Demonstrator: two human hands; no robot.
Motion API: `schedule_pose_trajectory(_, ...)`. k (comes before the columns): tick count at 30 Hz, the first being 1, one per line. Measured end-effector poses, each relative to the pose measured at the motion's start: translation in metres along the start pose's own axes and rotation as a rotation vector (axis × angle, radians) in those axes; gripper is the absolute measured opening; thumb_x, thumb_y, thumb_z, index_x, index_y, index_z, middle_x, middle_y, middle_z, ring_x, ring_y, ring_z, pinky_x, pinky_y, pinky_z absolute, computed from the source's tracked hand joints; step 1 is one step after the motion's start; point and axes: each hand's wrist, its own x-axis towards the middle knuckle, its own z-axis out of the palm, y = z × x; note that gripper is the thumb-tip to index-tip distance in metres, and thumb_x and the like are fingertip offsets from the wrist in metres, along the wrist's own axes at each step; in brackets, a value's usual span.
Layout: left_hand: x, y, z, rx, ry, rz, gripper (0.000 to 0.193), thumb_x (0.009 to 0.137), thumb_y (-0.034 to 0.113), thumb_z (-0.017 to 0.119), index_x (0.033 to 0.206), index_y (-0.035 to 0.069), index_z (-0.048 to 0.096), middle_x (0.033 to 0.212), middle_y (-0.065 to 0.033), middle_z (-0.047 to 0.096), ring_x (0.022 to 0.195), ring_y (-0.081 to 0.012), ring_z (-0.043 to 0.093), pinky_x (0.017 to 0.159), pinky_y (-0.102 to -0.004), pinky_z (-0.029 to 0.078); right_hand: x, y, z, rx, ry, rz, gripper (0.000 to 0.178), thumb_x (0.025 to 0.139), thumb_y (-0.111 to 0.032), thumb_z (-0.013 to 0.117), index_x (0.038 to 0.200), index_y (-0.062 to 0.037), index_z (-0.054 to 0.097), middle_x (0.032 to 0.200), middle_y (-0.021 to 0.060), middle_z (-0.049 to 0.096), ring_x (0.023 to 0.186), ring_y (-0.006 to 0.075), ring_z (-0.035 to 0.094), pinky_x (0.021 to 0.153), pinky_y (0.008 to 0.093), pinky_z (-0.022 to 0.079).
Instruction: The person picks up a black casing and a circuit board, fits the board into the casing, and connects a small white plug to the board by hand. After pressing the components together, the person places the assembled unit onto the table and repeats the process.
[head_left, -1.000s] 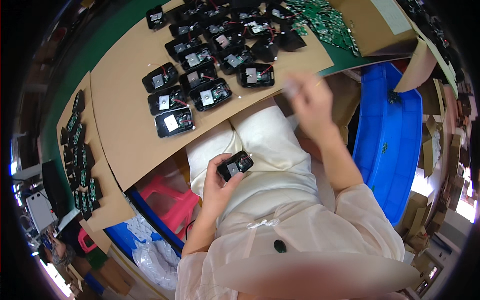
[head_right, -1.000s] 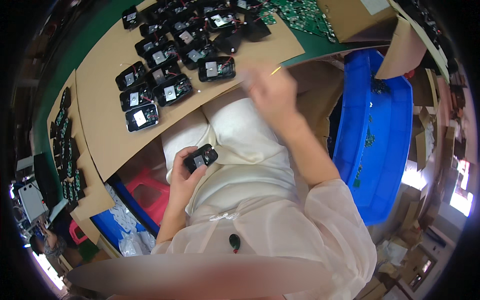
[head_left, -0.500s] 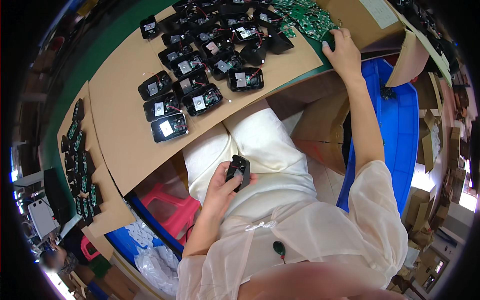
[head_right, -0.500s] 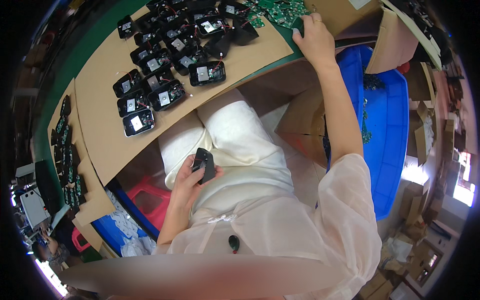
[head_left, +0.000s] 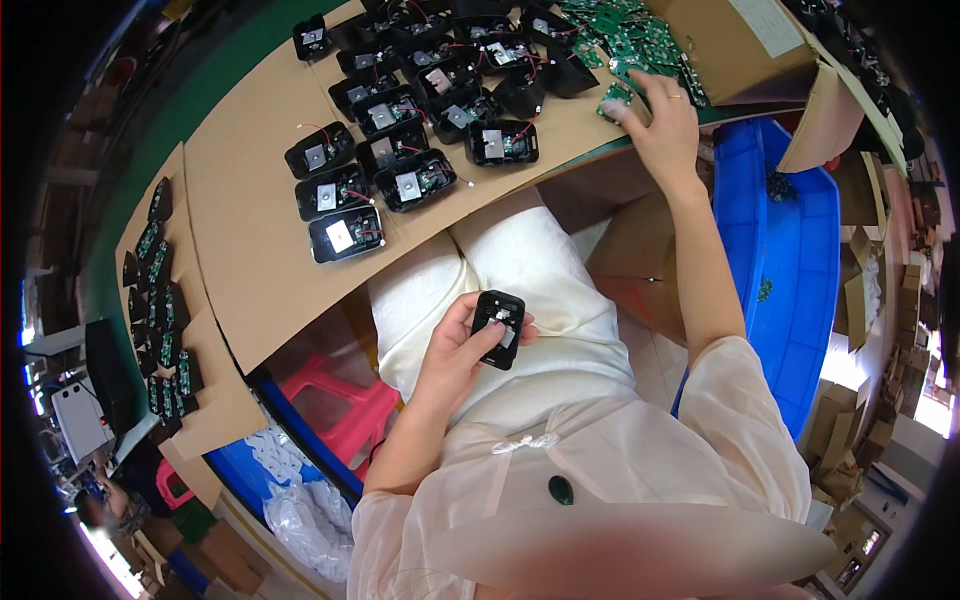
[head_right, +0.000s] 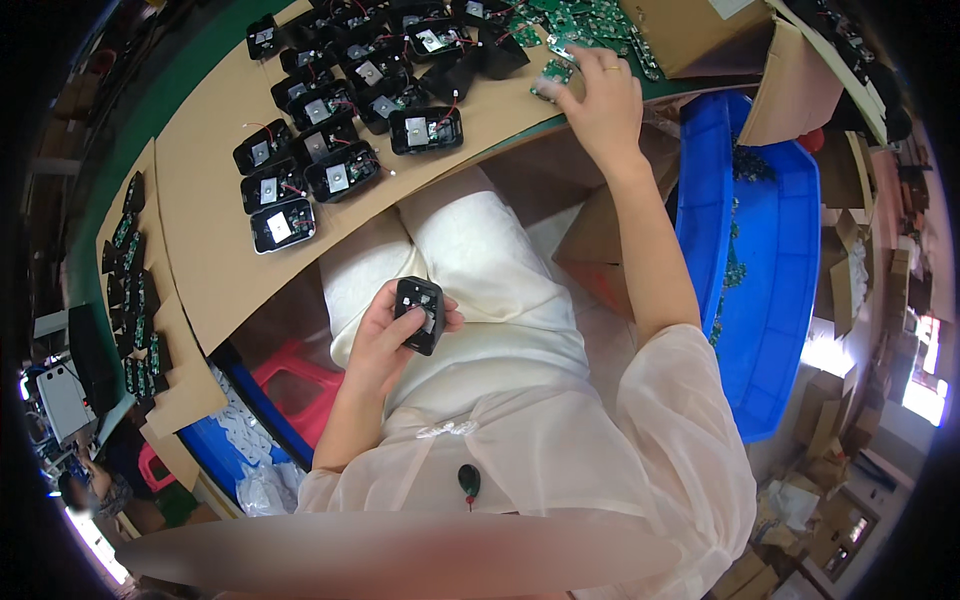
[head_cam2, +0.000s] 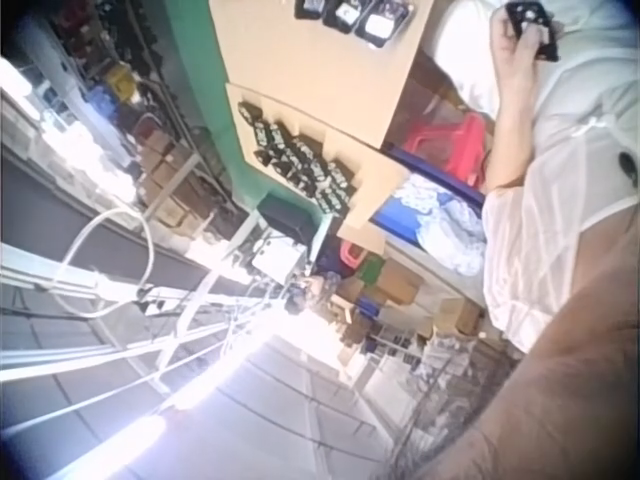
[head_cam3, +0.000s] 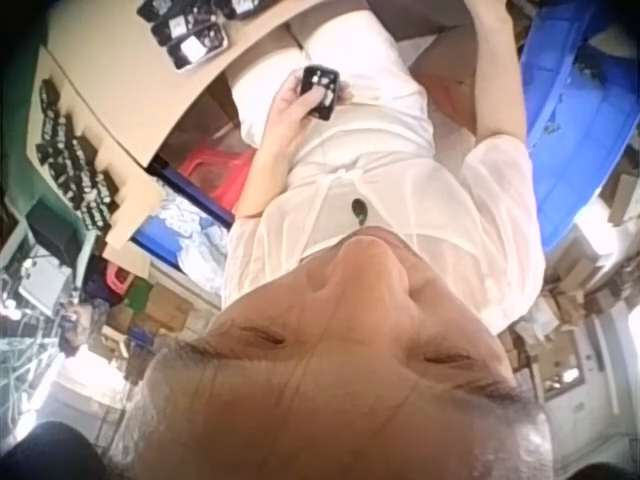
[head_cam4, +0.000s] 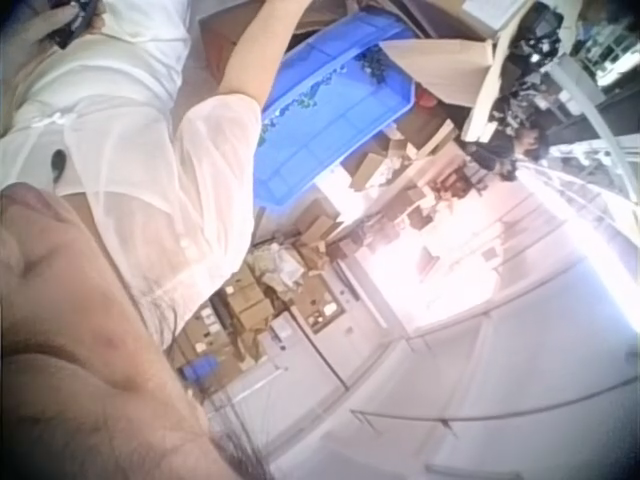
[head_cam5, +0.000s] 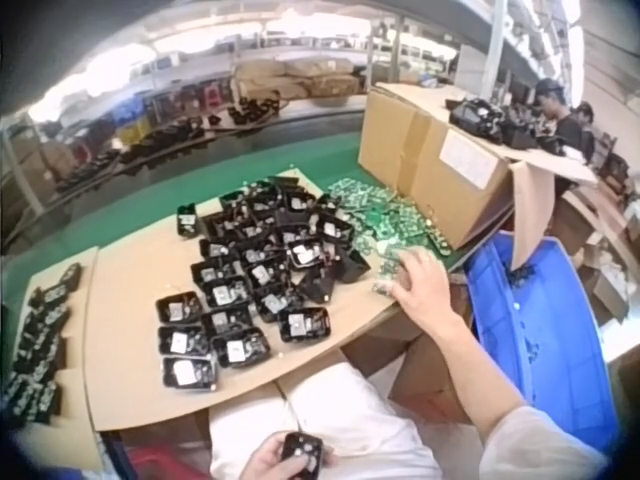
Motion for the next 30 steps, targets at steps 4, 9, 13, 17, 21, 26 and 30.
schedule_pose_trajectory(4,-0.002,0.000,-0.001,0.035,0.040,0.007,0.022,0.084,0.005,0.053,0.104,0.003,0.044,0.098,-0.0143,0.059,0.092,-0.0240,0.059,0.084,-0.0348,0.046,0.001,-0.001,-0.006,-0.019,-0.243,0.166,0.044,0.071,-0.038,0.066,0.100,-0.0055,0.058,0.094,0.0081,0.053,0.091,0.0267,0.049,0.074,0.0383,0.041)
schedule_pose_trajectory(9,-0.001,0.001,-0.001,0.079,0.057,0.045,0.024,0.082,0.004,0.051,0.105,0.003,0.044,0.098,-0.0179,0.057,0.090,-0.0291,0.059,0.083,-0.0395,0.047,0.013,-0.012,-0.012,0.188,-0.208,0.285,0.035,0.071,-0.026,0.068,0.096,-0.0027,0.056,0.090,0.0085,0.053,0.079,0.0216,0.052,0.068,0.0337,0.043)
schedule_pose_trajectory(13,-0.001,-0.002,-0.004,0.202,0.021,0.178,0.023,0.081,0.003,0.052,0.104,0.002,0.046,0.105,-0.0174,0.054,0.091,-0.0287,0.059,0.083,-0.0380,0.047,-0.005,-0.042,-0.028,0.729,-0.125,0.407,0.022,0.075,-0.011,0.063,0.094,-0.0011,0.056,0.082,0.0083,0.057,0.064,0.0153,0.052,0.061,0.0269,0.043)
schedule_pose_trajectory(17,0.002,0.005,-0.006,0.366,-0.017,0.364,0.022,0.080,0.001,0.053,0.102,0.001,0.049,0.111,-0.0162,0.051,0.092,-0.0250,0.058,0.080,-0.0338,0.047,-0.031,-0.104,-0.061,0.895,-0.357,-0.069,0.020,0.073,0.002,0.057,0.091,-0.0038,0.061,0.081,0.0099,0.055,0.074,0.0243,0.053,0.064,0.0303,0.044)
schedule_pose_trajectory(21,-0.005,0.014,-0.005,0.330,-0.126,0.202,0.029,0.078,-0.009,0.053,0.106,-0.001,0.049,0.116,-0.0096,0.044,0.101,-0.0158,0.049,0.090,-0.0308,0.040,-0.064,-0.139,-0.066,1.247,-0.693,0.019,0.026,0.073,0.004,0.057,0.097,-0.0040,0.063,0.087,0.0087,0.054,0.083,0.0202,0.053,0.070,0.0283,0.043)
schedule_pose_trajectory(26,-0.018,-0.001,-0.018,0.276,-0.074,0.155,0.031,0.078,-0.009,0.055,0.107,-0.002,0.050,0.103,-0.0058,0.052,0.099,-0.0138,0.051,0.087,-0.0272,0.041,-0.083,-0.153,-0.055,1.226,-0.731,-0.041,0.025,0.080,-0.002,0.054,0.104,-0.0033,0.060,0.087,0.0082,0.054,0.088,0.0186,0.051,0.075,0.0276,0.042)
schedule_pose_trajectory(30,-0.023,0.003,-0.017,0.175,0.113,0.201,0.031,0.078,-0.009,0.055,0.107,-0.002,0.050,0.104,-0.0063,0.053,0.100,-0.0132,0.051,0.087,-0.0265,0.040,-0.091,-0.159,-0.061,1.357,-0.805,0.446,0.028,0.086,-0.008,0.051,0.113,0.0001,0.050,0.086,0.0047,0.055,0.081,0.0103,0.050,0.070,0.0242,0.042)
